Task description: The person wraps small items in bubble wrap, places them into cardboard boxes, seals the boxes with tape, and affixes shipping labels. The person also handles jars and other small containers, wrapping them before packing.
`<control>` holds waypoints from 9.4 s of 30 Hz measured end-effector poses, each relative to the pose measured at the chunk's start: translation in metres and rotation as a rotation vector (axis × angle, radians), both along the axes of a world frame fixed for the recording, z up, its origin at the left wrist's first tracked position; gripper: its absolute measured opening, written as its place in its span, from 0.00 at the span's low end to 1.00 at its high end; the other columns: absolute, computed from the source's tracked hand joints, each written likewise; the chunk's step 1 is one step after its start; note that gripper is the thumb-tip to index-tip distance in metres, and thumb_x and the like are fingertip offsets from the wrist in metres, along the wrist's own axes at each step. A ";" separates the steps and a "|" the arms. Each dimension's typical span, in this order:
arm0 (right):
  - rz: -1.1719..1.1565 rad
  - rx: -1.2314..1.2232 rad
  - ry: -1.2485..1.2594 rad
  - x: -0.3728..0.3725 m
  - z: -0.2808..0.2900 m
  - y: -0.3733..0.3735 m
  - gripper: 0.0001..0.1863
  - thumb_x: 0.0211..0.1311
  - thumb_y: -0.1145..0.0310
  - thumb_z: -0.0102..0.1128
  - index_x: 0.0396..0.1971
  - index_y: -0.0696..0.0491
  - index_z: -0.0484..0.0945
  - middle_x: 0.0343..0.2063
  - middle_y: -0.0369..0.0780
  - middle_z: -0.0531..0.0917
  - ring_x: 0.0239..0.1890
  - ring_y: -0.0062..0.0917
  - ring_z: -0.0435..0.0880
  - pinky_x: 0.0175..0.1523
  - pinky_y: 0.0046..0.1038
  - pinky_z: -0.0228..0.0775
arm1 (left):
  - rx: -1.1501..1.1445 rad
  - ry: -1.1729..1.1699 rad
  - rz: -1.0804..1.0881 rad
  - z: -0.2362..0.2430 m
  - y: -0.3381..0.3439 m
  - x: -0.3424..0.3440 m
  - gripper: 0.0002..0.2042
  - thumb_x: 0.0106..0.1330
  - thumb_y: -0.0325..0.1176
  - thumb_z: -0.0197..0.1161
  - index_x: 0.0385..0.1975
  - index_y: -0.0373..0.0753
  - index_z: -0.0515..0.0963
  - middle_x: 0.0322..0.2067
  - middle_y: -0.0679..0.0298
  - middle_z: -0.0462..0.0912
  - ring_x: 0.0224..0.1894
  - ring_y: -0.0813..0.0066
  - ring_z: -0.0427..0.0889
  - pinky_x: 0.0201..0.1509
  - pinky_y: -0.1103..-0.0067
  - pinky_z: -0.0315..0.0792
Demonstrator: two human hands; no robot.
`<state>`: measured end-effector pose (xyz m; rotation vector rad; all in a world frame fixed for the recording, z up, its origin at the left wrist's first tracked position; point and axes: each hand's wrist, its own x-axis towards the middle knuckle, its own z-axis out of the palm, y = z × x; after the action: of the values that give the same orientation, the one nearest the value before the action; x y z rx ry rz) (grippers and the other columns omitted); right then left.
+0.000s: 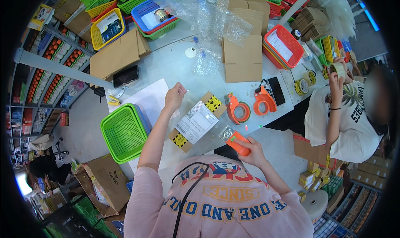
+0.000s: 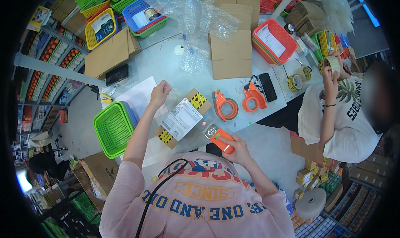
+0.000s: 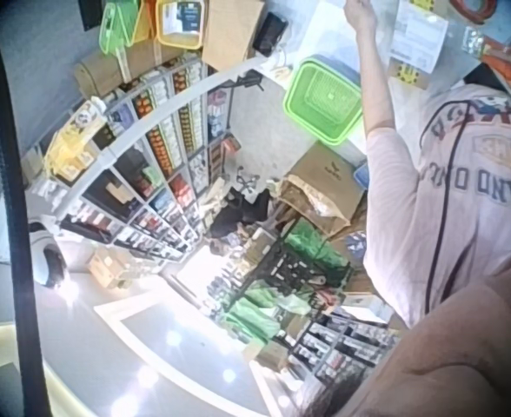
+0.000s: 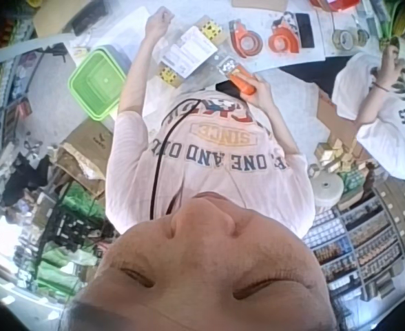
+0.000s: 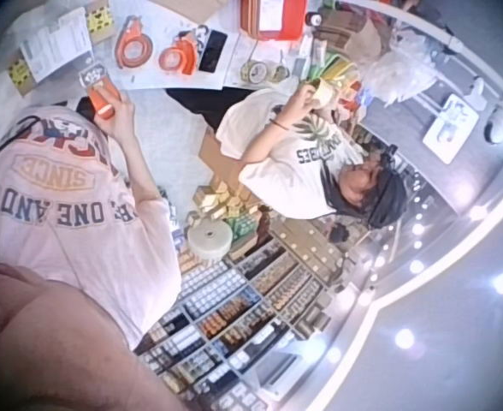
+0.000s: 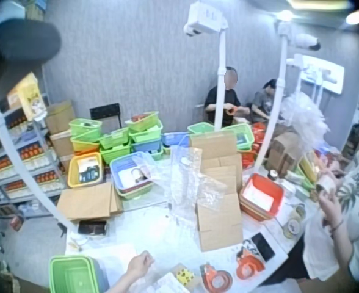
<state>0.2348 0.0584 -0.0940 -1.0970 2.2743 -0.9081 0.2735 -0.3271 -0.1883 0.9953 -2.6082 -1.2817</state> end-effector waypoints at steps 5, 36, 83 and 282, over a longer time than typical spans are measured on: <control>-0.005 0.002 0.000 -0.001 -0.006 -0.001 0.33 0.31 0.73 0.64 0.48 0.40 0.79 0.27 0.42 0.73 0.27 0.36 0.77 0.35 0.32 0.73 | 0.001 0.024 0.006 -0.018 -0.001 0.001 0.08 0.61 0.36 0.60 0.32 0.40 0.72 0.20 0.61 0.78 0.25 0.65 0.79 0.30 0.71 0.69; -0.028 0.042 0.002 0.001 -0.053 -0.034 0.31 0.34 0.69 0.66 0.48 0.40 0.78 0.41 0.48 0.77 0.37 0.43 0.80 0.43 0.36 0.75 | -0.570 0.075 -0.289 0.014 0.126 -0.004 0.33 0.58 0.51 0.59 0.63 0.52 0.60 0.65 0.52 0.51 0.64 0.46 0.55 0.61 0.53 0.52; 0.193 -0.499 0.268 0.027 0.029 -0.034 0.27 0.30 0.69 0.77 0.40 0.47 0.80 0.29 0.39 0.77 0.26 0.29 0.74 0.31 0.27 0.68 | 1.243 0.268 -0.106 0.099 0.125 0.087 0.06 0.59 0.29 0.64 0.33 0.34 0.81 0.28 0.66 0.82 0.29 0.84 0.78 0.36 0.85 0.71; -0.353 -1.854 -0.191 -0.108 0.095 0.400 0.25 0.66 0.63 0.42 0.61 0.57 0.59 0.36 0.41 0.78 0.43 0.28 0.76 0.60 0.37 0.60 | 0.848 0.374 -0.117 0.095 0.312 0.105 0.13 0.66 0.30 0.53 0.48 0.33 0.73 0.44 0.63 0.78 0.48 0.78 0.74 0.56 0.80 0.65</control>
<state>0.1268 0.4585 0.0014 -0.9190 0.9202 -3.2227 0.3784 -0.0152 -0.0937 0.5570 -1.8492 -2.4061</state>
